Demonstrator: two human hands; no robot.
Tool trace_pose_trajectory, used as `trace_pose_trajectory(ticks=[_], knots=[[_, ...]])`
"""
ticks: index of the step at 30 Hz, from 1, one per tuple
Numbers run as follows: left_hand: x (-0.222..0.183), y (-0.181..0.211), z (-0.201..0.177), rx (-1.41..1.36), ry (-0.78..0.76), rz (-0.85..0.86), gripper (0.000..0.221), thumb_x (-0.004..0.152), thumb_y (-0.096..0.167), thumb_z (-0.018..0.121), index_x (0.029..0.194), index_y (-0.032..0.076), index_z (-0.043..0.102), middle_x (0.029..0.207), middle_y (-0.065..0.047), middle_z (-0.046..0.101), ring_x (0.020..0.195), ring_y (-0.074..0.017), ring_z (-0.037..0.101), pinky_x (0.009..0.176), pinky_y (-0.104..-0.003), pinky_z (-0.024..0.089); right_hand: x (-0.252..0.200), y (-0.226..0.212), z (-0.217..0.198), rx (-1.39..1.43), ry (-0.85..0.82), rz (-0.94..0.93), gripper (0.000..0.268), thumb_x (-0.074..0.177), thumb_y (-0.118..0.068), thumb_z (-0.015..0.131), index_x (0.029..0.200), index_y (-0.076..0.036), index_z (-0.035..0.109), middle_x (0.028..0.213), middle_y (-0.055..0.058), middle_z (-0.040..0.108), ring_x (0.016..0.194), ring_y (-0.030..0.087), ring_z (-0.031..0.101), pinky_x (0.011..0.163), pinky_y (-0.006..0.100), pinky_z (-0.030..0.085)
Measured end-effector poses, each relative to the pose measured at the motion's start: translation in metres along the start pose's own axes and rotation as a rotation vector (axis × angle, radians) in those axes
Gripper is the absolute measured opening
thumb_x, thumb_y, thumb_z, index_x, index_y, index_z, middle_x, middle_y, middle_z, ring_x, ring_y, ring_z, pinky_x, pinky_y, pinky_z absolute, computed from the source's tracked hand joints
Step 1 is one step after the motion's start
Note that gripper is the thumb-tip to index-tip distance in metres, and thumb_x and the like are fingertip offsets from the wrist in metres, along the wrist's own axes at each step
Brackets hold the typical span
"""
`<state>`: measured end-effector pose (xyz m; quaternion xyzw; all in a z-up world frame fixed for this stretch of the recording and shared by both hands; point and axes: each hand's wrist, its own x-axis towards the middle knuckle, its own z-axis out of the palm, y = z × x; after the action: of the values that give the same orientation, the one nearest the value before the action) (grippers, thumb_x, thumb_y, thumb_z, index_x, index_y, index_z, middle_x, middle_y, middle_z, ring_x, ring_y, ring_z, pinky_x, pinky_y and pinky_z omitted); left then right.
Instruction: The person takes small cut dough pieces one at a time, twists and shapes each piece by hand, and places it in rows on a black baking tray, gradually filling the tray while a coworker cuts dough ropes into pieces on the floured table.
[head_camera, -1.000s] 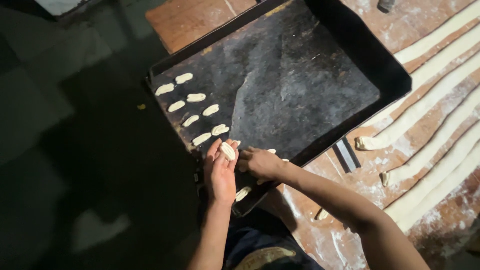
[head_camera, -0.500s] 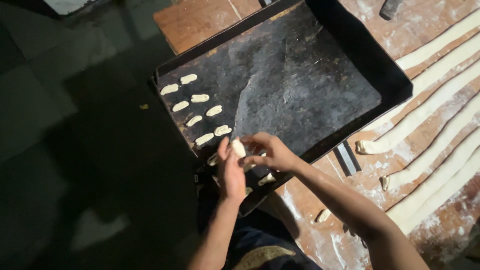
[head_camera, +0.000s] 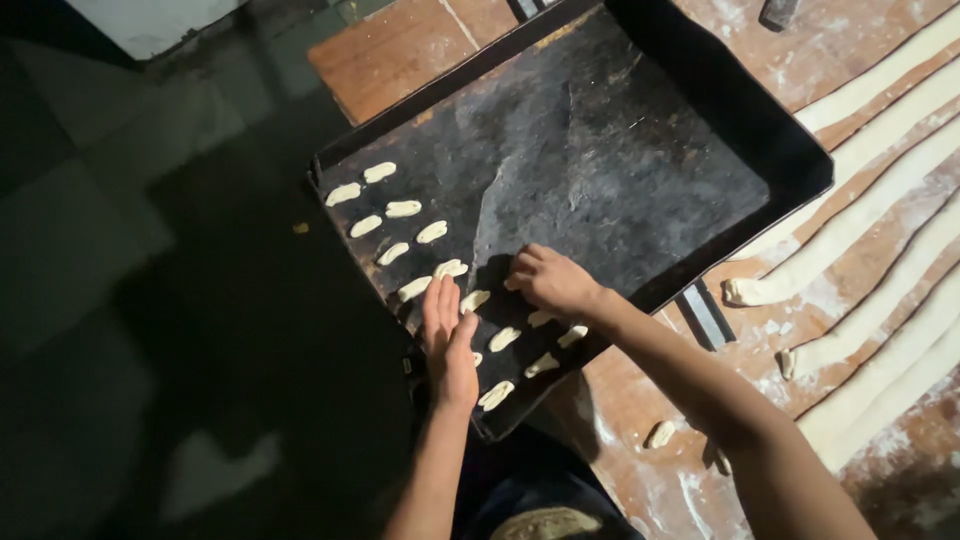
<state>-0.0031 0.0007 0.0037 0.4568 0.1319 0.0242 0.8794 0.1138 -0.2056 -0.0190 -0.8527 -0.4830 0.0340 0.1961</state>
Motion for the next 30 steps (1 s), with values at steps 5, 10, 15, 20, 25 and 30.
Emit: trace_pose_trajectory(ticks=[5,10,15,20,25,30], knots=[[-0.004,0.011,0.011,0.06,0.046,0.053,0.067,0.093,0.003,0.057,0.156,0.002,0.033,0.163,-0.024,0.037,0.153,-0.0355,0.035,0.124,-0.046,0.026,0.005,0.009,-0.005,0.099,-0.063,0.083,0.029,0.076,-0.012,0.068,0.105,-0.013,0.074,0.11,0.011,0.066,0.104,0.034,0.059,0.089,0.042,0.051],[-0.009,0.011,0.026,0.057,0.03,0.037,0.062,0.092,0.003,0.06,0.151,0.0,0.039,0.157,-0.024,0.044,0.147,-0.0366,0.043,0.119,-0.046,0.035,0.003,0.001,0.003,0.076,-0.127,0.288,0.025,0.09,-0.022,0.071,0.111,-0.009,0.068,0.113,0.011,0.064,0.112,0.035,0.06,0.092,0.045,0.052],[-0.02,-0.003,0.04,-0.042,-0.036,-0.023,0.054,0.094,0.003,0.06,0.146,0.0,0.044,0.151,-0.023,0.05,0.141,-0.0333,0.048,0.117,-0.044,0.041,-0.07,-0.042,-0.085,0.264,0.221,0.462,0.049,0.072,-0.006,0.078,0.119,-0.005,0.067,0.125,0.015,0.065,0.11,0.035,0.062,0.083,0.038,0.055],[-0.051,-0.023,0.08,-0.016,-0.176,-0.136,0.049,0.096,0.004,0.06,0.143,-0.002,0.049,0.14,-0.02,0.058,0.131,-0.0282,0.056,0.112,-0.041,0.045,-0.276,-0.106,-0.107,0.127,0.53,1.101,0.035,0.085,-0.006,0.081,0.118,-0.01,0.072,0.11,0.008,0.072,0.098,0.024,0.069,0.084,0.034,0.058],[-0.077,-0.049,0.121,0.006,-0.442,-0.299,0.047,0.096,0.009,0.061,0.139,-0.003,0.05,0.133,-0.016,0.061,0.123,-0.0233,0.058,0.11,-0.038,0.046,-0.35,-0.17,-0.07,0.022,0.069,1.385,0.056,0.069,-0.023,0.087,0.121,-0.012,0.07,0.121,0.016,0.066,0.109,0.036,0.064,0.089,0.044,0.053],[-0.097,-0.078,0.144,0.055,-0.598,-0.429,0.042,0.096,0.009,0.062,0.135,-0.006,0.054,0.128,-0.014,0.063,0.12,-0.0216,0.06,0.11,-0.035,0.046,-0.344,-0.184,-0.013,-0.032,0.099,1.462,0.066,0.067,-0.029,0.083,0.127,-0.011,0.06,0.118,0.016,0.063,0.105,0.041,0.062,0.086,0.048,0.054]])
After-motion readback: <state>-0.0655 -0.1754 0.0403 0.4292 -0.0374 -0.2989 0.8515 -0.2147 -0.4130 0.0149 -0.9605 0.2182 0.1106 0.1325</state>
